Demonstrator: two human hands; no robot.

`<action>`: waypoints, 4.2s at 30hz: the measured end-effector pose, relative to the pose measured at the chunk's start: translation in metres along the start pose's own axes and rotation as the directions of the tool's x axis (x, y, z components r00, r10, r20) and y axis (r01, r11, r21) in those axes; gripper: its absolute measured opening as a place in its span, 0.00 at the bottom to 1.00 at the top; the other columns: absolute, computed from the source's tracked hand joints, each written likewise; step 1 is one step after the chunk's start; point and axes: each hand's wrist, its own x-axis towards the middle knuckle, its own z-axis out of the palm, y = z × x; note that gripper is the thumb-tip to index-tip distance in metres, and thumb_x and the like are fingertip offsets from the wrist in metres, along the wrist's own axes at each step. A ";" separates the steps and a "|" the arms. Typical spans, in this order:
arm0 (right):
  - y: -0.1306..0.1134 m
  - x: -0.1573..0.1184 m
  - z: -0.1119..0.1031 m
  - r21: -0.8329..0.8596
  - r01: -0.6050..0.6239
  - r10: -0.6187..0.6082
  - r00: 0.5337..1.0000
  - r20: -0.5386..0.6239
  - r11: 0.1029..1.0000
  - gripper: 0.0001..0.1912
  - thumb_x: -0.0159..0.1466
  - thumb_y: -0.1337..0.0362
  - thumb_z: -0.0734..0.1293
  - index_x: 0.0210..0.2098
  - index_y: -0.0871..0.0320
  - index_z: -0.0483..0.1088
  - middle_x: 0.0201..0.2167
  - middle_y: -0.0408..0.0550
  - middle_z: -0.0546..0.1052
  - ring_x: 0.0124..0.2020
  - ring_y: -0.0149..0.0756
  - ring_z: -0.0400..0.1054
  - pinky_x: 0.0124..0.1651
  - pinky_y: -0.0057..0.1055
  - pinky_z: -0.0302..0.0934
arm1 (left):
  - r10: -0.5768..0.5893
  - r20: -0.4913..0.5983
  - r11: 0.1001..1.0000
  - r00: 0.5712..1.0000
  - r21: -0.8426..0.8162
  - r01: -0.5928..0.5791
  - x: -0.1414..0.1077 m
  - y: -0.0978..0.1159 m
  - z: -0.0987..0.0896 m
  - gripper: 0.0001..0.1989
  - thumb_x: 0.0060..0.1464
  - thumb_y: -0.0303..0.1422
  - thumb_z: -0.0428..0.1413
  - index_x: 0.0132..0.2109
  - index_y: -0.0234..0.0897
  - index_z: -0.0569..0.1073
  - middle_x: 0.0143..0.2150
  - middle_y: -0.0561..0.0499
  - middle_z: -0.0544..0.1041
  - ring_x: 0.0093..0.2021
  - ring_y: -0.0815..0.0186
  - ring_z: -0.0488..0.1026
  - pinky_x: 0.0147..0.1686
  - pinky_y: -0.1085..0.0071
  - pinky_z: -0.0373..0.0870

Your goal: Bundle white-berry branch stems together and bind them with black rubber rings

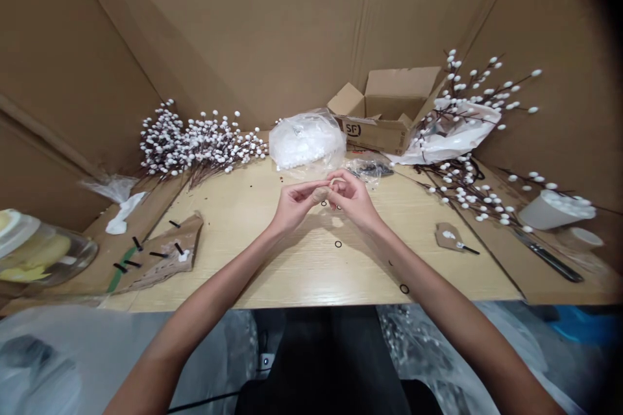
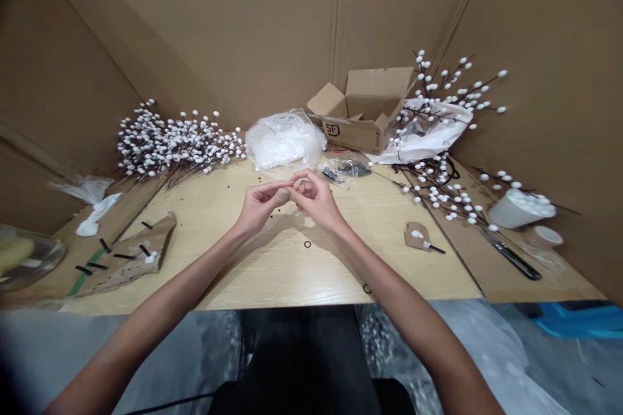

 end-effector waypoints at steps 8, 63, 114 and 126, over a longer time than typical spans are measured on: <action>0.005 -0.001 0.009 0.138 -0.128 0.121 0.991 0.056 0.982 0.24 0.57 0.46 0.66 0.42 0.57 0.60 0.26 0.42 0.66 0.23 0.23 0.60 0.25 0.19 0.56 | -0.031 0.004 0.999 1.000 -0.036 0.031 -0.002 0.000 0.011 0.25 0.43 0.39 0.65 0.49 0.34 0.76 0.43 0.42 0.78 0.33 0.63 0.77 0.30 0.71 0.73; 0.003 -0.010 0.021 0.361 -0.282 0.235 0.957 0.170 0.889 0.20 0.63 0.52 0.58 0.52 0.50 0.64 0.40 0.45 0.70 0.35 0.26 0.65 0.37 0.23 0.65 | 0.598 0.423 0.182 0.681 0.755 -0.629 -0.006 0.005 0.012 0.08 0.57 0.26 0.49 0.29 0.34 0.65 0.26 0.50 0.67 0.28 0.67 0.63 0.29 0.71 0.65; -0.012 -0.016 0.007 -0.695 0.485 -0.680 0.733 -0.009 0.531 0.09 0.63 0.71 0.61 0.42 0.59 0.68 0.34 0.45 0.73 0.36 0.28 0.68 0.41 0.28 0.63 | 0.065 -0.146 0.998 0.987 0.035 -0.060 -0.005 0.022 0.011 0.07 0.45 0.34 0.64 0.34 0.38 0.80 0.36 0.48 0.80 0.36 0.65 0.77 0.41 0.67 0.76; -0.012 -0.010 0.001 -0.455 0.456 -0.521 0.853 -0.021 0.765 0.16 0.60 0.69 0.65 0.47 0.60 0.63 0.34 0.45 0.70 0.35 0.25 0.66 0.42 0.26 0.66 | 0.028 -0.173 0.999 0.985 0.022 -0.024 -0.006 0.023 0.010 0.05 0.47 0.32 0.63 0.34 0.39 0.80 0.36 0.49 0.80 0.35 0.68 0.77 0.38 0.73 0.75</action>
